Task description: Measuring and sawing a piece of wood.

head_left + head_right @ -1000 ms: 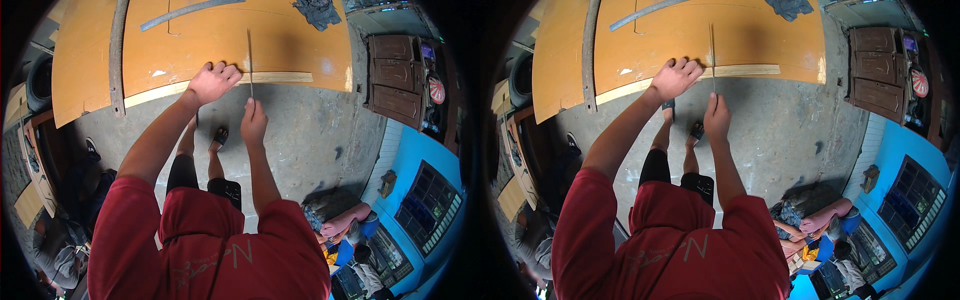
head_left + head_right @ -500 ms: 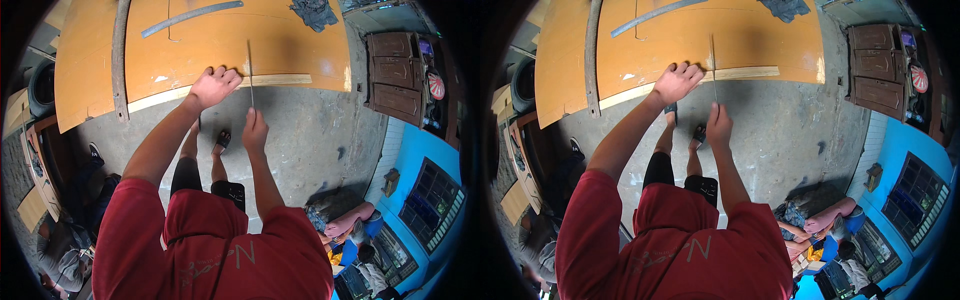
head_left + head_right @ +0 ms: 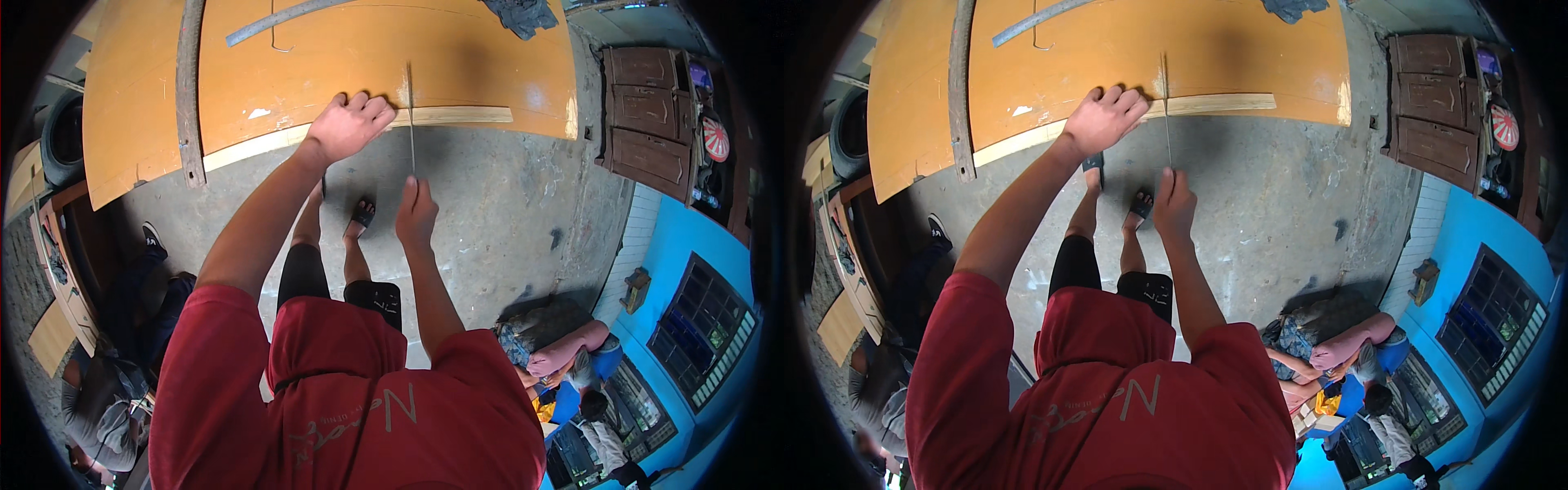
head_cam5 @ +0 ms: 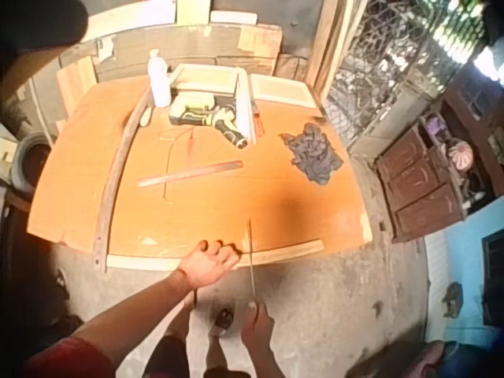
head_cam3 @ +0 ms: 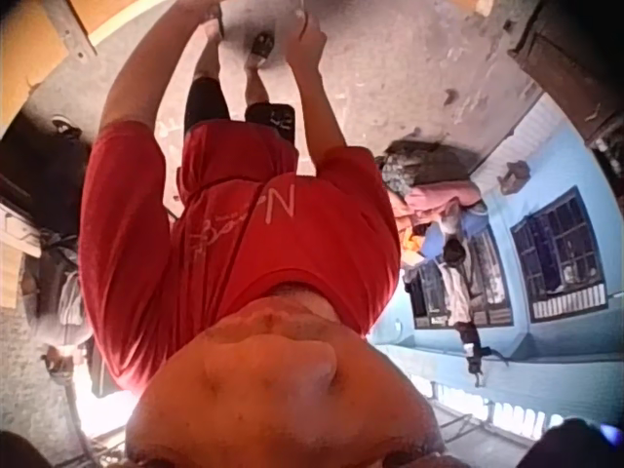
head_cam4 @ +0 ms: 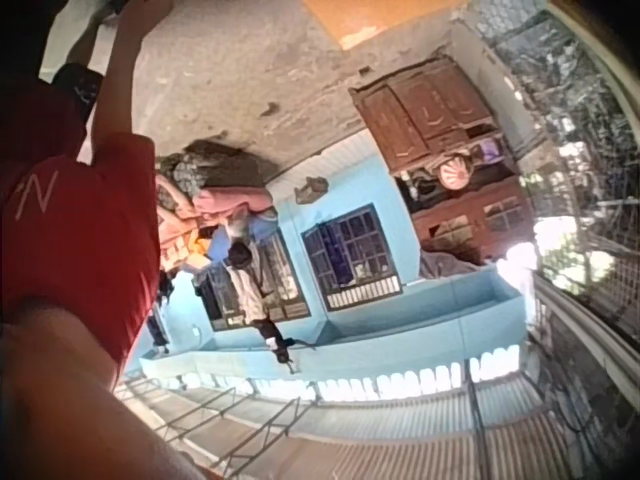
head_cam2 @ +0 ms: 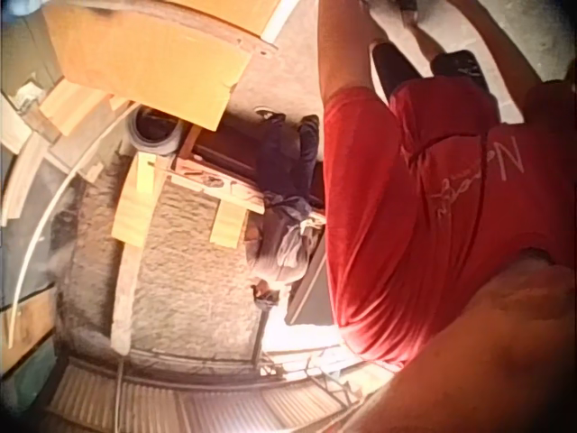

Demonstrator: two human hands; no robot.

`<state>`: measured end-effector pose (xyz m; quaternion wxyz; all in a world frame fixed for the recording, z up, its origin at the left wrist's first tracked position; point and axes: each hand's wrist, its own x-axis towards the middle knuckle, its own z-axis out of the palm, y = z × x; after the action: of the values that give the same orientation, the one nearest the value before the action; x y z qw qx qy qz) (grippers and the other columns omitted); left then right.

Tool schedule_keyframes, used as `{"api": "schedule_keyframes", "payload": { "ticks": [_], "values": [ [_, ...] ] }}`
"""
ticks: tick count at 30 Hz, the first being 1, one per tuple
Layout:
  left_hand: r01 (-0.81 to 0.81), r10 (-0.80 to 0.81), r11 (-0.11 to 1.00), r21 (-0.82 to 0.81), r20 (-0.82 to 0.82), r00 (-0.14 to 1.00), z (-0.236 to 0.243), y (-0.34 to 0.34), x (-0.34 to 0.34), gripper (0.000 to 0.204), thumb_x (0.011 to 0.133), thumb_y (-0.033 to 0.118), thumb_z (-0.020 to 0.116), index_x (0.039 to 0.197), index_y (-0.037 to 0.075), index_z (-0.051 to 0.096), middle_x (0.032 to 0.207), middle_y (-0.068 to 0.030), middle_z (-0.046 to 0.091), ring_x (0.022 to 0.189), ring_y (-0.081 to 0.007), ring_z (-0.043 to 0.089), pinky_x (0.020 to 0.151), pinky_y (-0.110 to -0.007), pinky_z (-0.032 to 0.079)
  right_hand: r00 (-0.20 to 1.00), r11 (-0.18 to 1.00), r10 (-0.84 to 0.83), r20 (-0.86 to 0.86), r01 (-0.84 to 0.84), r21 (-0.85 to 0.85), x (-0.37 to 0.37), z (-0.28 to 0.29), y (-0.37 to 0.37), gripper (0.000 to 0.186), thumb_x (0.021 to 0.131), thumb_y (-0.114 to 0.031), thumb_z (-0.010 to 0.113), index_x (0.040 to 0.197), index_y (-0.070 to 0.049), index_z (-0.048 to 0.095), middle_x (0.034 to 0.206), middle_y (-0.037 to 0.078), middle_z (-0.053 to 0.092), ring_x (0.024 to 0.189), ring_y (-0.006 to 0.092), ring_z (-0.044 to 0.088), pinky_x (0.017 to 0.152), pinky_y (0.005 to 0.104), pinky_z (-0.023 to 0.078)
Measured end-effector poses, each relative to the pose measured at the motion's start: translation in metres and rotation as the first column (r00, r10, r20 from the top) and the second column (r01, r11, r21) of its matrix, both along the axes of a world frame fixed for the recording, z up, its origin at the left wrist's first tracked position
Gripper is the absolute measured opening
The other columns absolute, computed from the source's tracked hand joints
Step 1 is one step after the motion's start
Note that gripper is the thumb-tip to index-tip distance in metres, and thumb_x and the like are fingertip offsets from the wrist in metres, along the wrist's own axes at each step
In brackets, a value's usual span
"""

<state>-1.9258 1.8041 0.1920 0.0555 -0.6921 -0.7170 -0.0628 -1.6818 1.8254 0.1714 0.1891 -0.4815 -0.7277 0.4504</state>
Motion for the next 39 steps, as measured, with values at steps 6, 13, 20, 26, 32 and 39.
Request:
{"api": "schedule_keyframes", "payload": {
  "ticks": [6,13,20,26,32,39],
  "values": [
    [0.016,-0.017,0.997,0.073,0.013,1.000,-0.006,0.002,0.000,0.026,0.095,0.032,0.065,0.117,0.019,0.062,0.104,0.0009,0.062,0.101,-0.0195,0.066,0.080,-0.039,0.057,0.997,0.992,0.059,-0.058,-0.052,0.114,-0.052,0.006,0.044,0.031,0.113,-0.026,0.053,0.096,-0.001,0.060,0.071,0.026,0.062,0.070,0.0507,0.063,0.059,0.0523,0.047],
    [0.003,-0.003,0.999,0.033,0.002,1.000,-0.008,-0.001,0.000,0.025,0.096,0.034,0.065,0.116,0.019,0.061,0.105,0.0011,0.062,0.101,-0.0194,0.066,0.080,-0.039,0.058,0.997,0.999,0.036,-0.073,-0.033,0.040,-0.029,0.001,0.022,0.030,0.113,-0.024,0.053,0.096,-0.001,0.061,0.070,0.025,0.061,0.067,0.0493,0.063,0.059,0.0514,0.046],
    [0.019,-0.019,0.998,0.059,0.008,1.000,-0.006,0.003,0.000,0.027,0.096,0.034,0.065,0.118,0.020,0.061,0.106,0.0013,0.062,0.101,-0.0196,0.066,0.081,-0.039,0.058,0.997,0.994,0.061,-0.038,-0.057,0.091,-0.046,0.001,0.041,0.029,0.113,-0.023,0.053,0.094,-0.001,0.060,0.068,0.023,0.060,0.065,0.0480,0.062,0.058,0.0507,0.046],
    [0.005,-0.005,1.000,0.024,0.010,1.000,-0.004,0.000,0.000,0.027,0.097,0.033,0.064,0.119,0.019,0.061,0.108,0.0012,0.061,0.102,-0.0198,0.066,0.081,-0.039,0.058,0.997,0.996,0.037,-0.068,-0.031,0.085,-0.028,-0.001,0.020,0.036,0.114,-0.026,0.050,0.091,0.000,0.058,0.069,0.023,0.057,0.061,0.0447,0.059,0.060,0.0509,0.044],
    [0.017,-0.018,0.999,0.033,0.025,1.000,-0.005,0.003,0.002,0.027,0.096,0.033,0.064,0.119,0.019,0.061,0.108,0.0007,0.061,0.103,-0.0199,0.066,0.082,-0.040,0.058,0.993,0.988,0.049,-0.104,-0.032,0.153,-0.051,0.002,0.040,0.036,0.114,-0.026,0.050,0.090,0.000,0.057,0.071,0.026,0.058,0.066,0.0498,0.059,0.061,0.0541,0.044],
    [-0.001,0.000,1.000,0.019,0.027,1.000,-0.005,-0.001,0.001,0.026,0.096,0.033,0.064,0.118,0.019,0.061,0.107,0.0007,0.061,0.104,-0.0202,0.065,0.082,-0.040,0.058,0.997,0.993,0.054,-0.060,-0.047,0.108,-0.025,-0.007,0.016,0.029,0.113,-0.023,0.052,0.096,-0.001,0.060,0.070,0.025,0.061,0.068,0.0500,0.065,0.057,0.0526,0.046]
  ]
}}
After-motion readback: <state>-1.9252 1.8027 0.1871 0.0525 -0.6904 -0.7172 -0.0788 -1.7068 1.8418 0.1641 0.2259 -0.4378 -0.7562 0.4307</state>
